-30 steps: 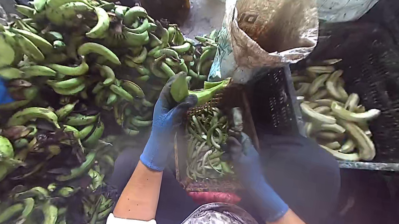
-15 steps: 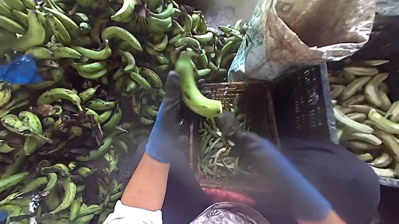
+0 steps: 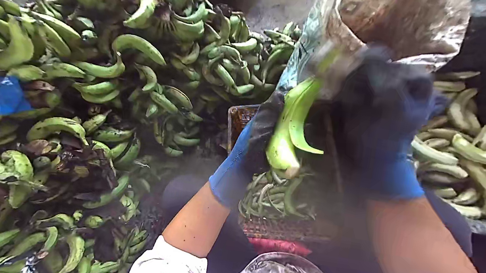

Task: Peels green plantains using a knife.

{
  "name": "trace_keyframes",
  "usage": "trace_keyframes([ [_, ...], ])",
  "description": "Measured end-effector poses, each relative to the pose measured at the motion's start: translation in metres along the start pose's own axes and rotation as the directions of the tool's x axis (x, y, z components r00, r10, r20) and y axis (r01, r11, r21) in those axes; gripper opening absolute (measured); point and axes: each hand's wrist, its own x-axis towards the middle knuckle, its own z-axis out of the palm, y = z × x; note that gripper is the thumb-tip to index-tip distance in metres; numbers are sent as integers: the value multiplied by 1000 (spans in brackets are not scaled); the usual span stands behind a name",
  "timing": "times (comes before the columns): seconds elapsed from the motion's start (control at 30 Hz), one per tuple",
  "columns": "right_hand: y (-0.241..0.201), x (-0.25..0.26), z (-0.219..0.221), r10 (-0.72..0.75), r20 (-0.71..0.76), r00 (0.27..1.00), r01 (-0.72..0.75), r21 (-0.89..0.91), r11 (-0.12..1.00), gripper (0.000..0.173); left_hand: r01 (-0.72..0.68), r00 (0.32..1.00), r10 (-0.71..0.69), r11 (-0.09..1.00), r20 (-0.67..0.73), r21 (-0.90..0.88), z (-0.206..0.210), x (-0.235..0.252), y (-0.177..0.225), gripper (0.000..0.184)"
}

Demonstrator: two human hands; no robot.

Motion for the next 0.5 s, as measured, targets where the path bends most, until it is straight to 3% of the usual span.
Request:
trace_keyframes([
  [0.07,11,19,-4,49,-69,996,-48,24,999,52,62,998,-60,994,22,-91,1,6,3,37],
  [0.13,-2,9,-10,40,30,999,-43,101,994,56,-2,998,1,1000,-55,-15,-6,9,13,45],
  [0.23,-35,-35,-16,-90,235,968,20,282,959,53,-254,928,317,923,-196,289,-10,5,15,42],
  [0.33,-49,-50,-18,-192,256,948,96,344,934,48,-458,831,537,808,-143,369,-9,12,10,52],
  [0.4,-37,-32,-10,-165,199,966,105,281,954,47,-375,902,426,856,-75,355,-4,1,7,49],
  [0.47,-17,-8,2,-86,60,994,74,181,981,51,-116,993,108,951,42,288,-10,0,3,38],
  [0.5,-10,0,6,-22,17,1000,20,127,992,54,-19,994,-9,967,109,254,-13,4,3,41],
])
